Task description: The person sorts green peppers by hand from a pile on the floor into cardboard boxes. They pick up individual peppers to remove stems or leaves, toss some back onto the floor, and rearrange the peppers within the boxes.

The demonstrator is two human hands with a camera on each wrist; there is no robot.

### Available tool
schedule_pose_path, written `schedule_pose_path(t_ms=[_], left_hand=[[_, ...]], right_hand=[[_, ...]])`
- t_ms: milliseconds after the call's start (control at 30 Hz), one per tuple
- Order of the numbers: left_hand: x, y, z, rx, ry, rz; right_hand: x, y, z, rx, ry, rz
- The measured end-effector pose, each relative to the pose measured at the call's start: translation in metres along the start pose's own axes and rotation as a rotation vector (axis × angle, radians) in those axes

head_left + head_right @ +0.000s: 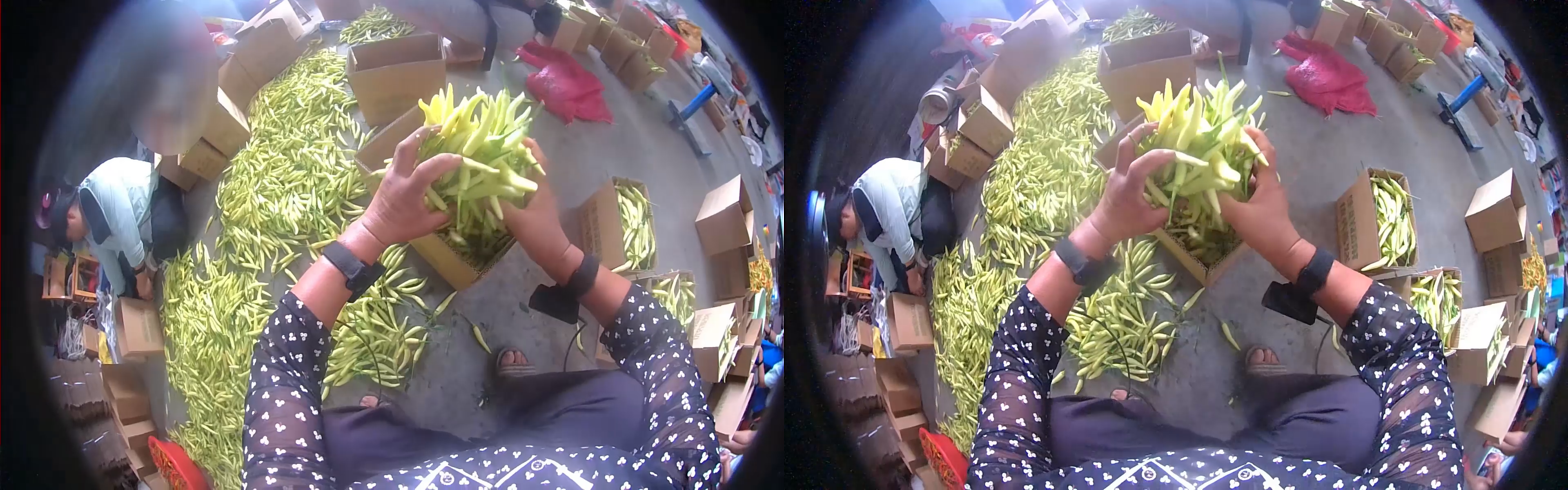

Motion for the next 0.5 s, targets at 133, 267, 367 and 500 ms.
schedule_pose_path(t_ms=[133,267,367,500], left_hand=[[-0.004,-0.013,0.007,0.128,-0.097,-0.023],[0.002,-0.012,0.004,0.113,-0.096,-0.044],[0.003,-0.016,0.004,0.091,-0.087,-0.064],[0.009,-0.018,0.001,0.205,-0.132,-0.099]], right_hand=[[-0.012,-0.001,-0.004,-0.036,0.027,0.124],[-0.019,-0.001,0.002,-0.147,0.124,0.219],[-0.014,0.003,-0.008,-0.261,-0.044,0.309],[-0.011,0.011,0.008,-0.066,-0.481,0.422]])
Point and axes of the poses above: each hand's wrist, its own y-axis towards the middle knuckle, its own x-axis out of the back of the hand, z = x × y, the point moved 4 cm from there along y, towards the middle knuckle, and after that the axes turned 9 degrees about -y, right-handed, at the moved point
